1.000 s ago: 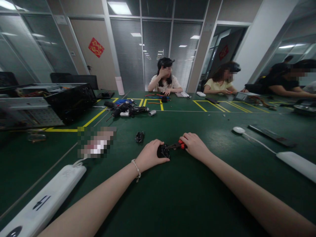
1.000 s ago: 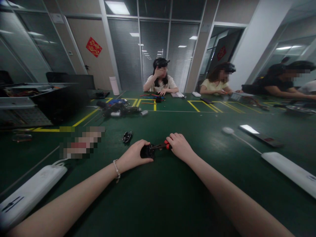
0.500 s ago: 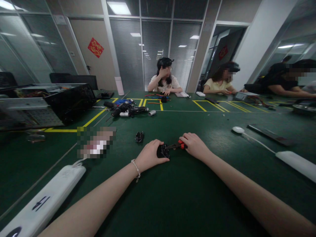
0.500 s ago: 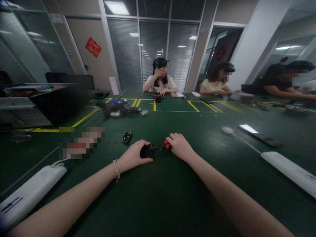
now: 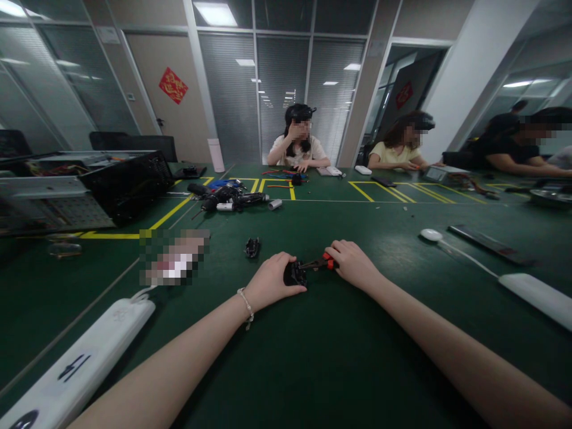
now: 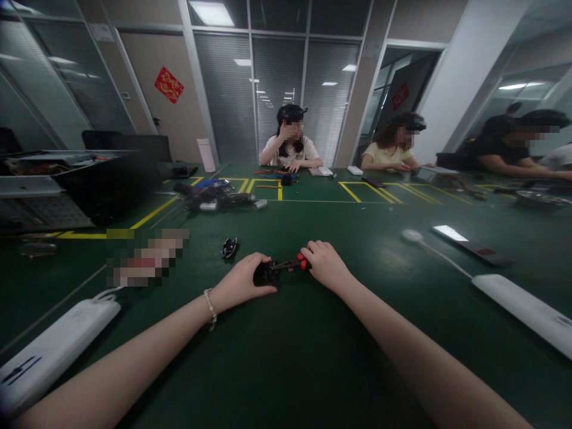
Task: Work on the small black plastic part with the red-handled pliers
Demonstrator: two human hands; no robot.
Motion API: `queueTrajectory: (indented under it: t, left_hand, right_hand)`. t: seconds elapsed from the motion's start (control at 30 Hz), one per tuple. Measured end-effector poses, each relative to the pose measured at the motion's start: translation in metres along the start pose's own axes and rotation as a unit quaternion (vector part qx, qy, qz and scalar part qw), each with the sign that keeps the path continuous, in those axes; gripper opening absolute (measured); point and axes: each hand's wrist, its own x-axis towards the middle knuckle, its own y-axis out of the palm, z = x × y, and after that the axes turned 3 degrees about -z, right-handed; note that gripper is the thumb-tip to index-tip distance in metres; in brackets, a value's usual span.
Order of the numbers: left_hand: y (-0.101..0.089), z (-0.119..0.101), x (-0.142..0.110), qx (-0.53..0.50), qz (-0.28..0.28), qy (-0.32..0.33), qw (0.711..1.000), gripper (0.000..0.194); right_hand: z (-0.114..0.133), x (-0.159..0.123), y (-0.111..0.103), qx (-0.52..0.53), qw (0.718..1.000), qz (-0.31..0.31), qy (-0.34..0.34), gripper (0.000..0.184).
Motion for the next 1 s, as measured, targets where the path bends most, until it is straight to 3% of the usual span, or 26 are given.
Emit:
queueTrajectory:
  t: [1.0]
  left_hand:
    - [0.0021, 0.0023, -0.0001, 0.011, -0.006, 0.012, 1.0, 0.056]
  right_hand:
    - [-0.0002, -0.0005, 0.0006, 0.009, 1.0, -0.006, -0.007, 0.035]
